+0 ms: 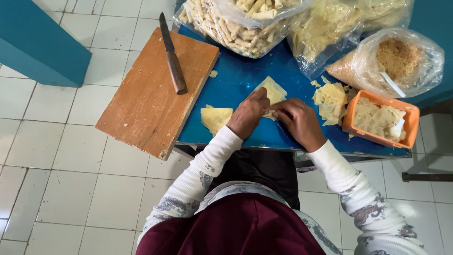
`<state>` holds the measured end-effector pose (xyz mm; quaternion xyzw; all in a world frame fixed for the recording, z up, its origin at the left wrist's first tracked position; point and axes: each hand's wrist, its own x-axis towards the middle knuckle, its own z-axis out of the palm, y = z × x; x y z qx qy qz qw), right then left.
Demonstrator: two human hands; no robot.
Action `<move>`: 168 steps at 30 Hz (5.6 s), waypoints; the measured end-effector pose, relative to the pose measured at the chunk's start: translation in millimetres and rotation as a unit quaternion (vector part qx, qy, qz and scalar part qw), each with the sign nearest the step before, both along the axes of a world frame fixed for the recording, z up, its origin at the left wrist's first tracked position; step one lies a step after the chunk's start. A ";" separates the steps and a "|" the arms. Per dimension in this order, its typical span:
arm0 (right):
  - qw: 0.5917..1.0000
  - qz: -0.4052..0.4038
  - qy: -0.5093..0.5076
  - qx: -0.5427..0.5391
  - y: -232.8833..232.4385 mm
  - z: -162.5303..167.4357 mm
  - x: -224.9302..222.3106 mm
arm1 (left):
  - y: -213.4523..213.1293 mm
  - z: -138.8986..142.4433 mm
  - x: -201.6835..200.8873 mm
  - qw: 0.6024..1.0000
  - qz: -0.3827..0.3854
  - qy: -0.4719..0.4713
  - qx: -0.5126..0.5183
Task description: The person sits at a blue table and stacks thin square food sheets into a fanned pile, spooning brown powder from a plastic bag onto individual sheets, folding some sheets by hand, and placing finished pieces into an orange container. A knife rests unused on a wooden board beside the work area.
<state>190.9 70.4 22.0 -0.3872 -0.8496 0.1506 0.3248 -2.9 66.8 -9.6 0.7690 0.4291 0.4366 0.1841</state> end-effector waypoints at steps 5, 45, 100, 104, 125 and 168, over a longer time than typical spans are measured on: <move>0.995 -0.003 -0.032 0.095 -6.4 -2.5 -3.4 | -3.9 3.5 -2.5 0.999 -0.001 0.000 -0.034; 0.942 -0.134 -0.226 0.210 -38.9 -4.4 -19.5 | -36.6 12.4 9.0 0.989 0.120 0.079 0.032; 0.909 -0.136 -0.329 0.218 20.3 -18.6 -16.4 | -70.1 -14.8 17.2 0.978 0.110 0.171 0.037; 0.960 -0.080 -0.243 0.116 43.8 -11.3 -9.2 | -70.3 -12.7 18.4 0.977 0.108 0.181 0.036; 0.864 0.030 0.318 -0.389 49.8 12.1 26.6 | -68.7 -14.0 21.3 0.980 0.113 0.159 0.037; 0.903 -0.309 -0.202 0.220 2.9 103.3 129.2 | -78.4 -21.0 7.8 0.990 0.080 0.111 0.033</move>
